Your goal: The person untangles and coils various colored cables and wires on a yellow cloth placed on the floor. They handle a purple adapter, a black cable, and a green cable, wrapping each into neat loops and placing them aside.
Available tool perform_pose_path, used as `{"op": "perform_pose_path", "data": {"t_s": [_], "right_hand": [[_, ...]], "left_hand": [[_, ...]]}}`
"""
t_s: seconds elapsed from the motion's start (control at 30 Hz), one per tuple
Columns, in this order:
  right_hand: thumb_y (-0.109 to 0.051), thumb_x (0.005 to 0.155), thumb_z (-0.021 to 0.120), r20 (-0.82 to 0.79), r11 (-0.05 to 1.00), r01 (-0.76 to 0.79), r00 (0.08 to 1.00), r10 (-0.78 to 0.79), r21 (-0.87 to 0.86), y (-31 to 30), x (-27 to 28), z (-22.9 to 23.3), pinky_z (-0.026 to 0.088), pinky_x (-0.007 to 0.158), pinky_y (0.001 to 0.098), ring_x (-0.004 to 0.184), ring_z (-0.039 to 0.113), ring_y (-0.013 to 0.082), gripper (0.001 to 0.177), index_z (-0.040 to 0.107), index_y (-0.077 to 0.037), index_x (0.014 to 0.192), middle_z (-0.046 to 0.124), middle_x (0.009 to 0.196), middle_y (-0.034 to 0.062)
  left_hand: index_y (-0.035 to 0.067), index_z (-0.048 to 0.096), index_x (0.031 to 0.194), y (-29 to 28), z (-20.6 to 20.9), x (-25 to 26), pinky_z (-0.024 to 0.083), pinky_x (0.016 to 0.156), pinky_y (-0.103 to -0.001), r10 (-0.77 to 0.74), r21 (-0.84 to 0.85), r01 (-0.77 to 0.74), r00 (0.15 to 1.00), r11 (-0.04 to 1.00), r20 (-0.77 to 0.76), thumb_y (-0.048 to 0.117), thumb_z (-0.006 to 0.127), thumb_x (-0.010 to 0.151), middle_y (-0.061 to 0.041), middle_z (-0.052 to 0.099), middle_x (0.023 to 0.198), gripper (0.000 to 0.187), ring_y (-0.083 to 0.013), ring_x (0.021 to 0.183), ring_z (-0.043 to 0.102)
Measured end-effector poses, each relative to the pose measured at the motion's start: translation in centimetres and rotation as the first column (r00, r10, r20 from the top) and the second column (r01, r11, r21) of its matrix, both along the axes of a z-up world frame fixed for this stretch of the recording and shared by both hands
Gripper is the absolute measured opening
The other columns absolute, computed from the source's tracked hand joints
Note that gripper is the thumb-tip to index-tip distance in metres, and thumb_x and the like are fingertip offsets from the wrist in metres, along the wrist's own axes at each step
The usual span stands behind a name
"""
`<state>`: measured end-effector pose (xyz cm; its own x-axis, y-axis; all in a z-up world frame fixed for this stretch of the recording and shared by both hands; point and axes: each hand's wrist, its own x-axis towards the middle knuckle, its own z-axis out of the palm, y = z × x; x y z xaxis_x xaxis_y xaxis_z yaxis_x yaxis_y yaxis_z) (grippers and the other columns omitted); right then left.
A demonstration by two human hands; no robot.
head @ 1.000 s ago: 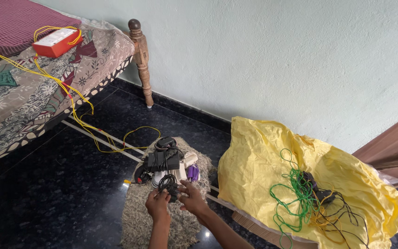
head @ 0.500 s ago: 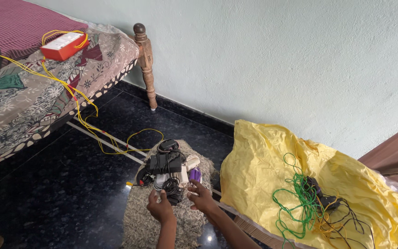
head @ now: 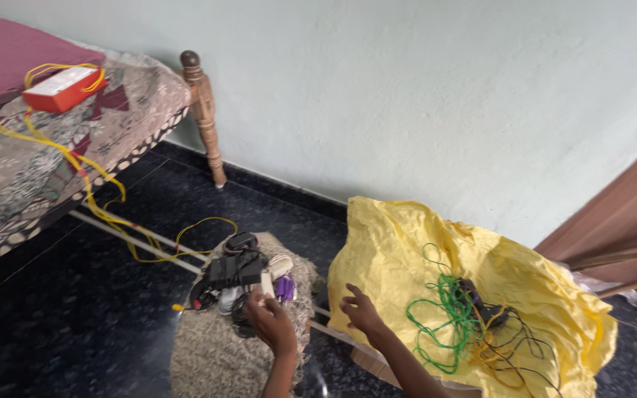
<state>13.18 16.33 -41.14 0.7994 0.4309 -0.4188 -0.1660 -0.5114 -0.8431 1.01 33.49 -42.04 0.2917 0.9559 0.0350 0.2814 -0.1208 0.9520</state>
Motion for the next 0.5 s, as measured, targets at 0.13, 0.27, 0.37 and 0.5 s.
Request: {"op": "perform_pose_path", "data": {"t_s": [0.13, 0.27, 0.37, 0.5], "right_hand": [[-0.023, 0.097, 0.063, 0.015, 0.990, 0.137, 0.991, -0.137, -0.019, -5.4, 2.9, -1.8, 0.063, 0.083, 0.0406, 0.112, 0.067, 0.0246, 0.068, 0.034, -0.017, 0.159, 0.065, 0.138, 0.0101], [-0.024, 0.096, 0.063, 0.078, 0.970, 0.235, 0.970, -0.230, -0.062, -11.3, 5.5, -3.8, 0.063, 0.084, 0.0418, 0.113, 0.070, 0.0253, 0.067, 0.038, -0.014, 0.157, 0.069, 0.135, 0.0113], [-0.024, 0.096, 0.066, 0.081, 0.948, 0.314, 0.947, -0.309, -0.050, -16.1, 6.5, -4.3, 0.062, 0.083, 0.0422, 0.116, 0.069, 0.0259, 0.068, 0.039, -0.014, 0.157, 0.067, 0.137, 0.0110], [-0.026, 0.096, 0.066, 0.120, 0.894, 0.430, 0.901, -0.416, -0.126, -22.0, 7.0, -4.4, 0.063, 0.082, 0.0428, 0.114, 0.069, 0.0300, 0.062, 0.046, -0.015, 0.153, 0.068, 0.136, 0.0123]], "left_hand": [[0.003, 0.051, 0.138, -4.8, 0.0, 3.0, 0.054, 0.083, -0.049, -0.135, 0.226, 0.098, 0.979, 0.969, 0.155, 0.021, 0.044, 0.105, -0.019, 0.057, 0.123, 0.038, -0.0337, 0.103, 0.065], [0.008, 0.047, 0.139, -9.5, -0.5, 6.1, 0.055, 0.081, -0.047, -0.340, 0.172, 0.324, 0.937, 0.930, 0.079, 0.025, 0.046, 0.106, -0.015, 0.062, 0.116, 0.037, -0.0314, 0.101, 0.067], [0.014, 0.044, 0.138, -12.8, -0.6, 7.6, 0.055, 0.081, -0.048, -0.473, 0.060, 0.477, 0.878, 0.877, -0.067, 0.030, 0.052, 0.103, -0.014, 0.062, 0.116, 0.039, -0.0324, 0.100, 0.067], [0.018, 0.043, 0.137, -16.5, -2.3, 10.2, 0.053, 0.084, -0.050, -0.588, -0.006, 0.591, 0.802, 0.807, -0.102, 0.033, 0.055, 0.101, -0.016, 0.063, 0.118, 0.041, -0.0352, 0.100, 0.067]]}}
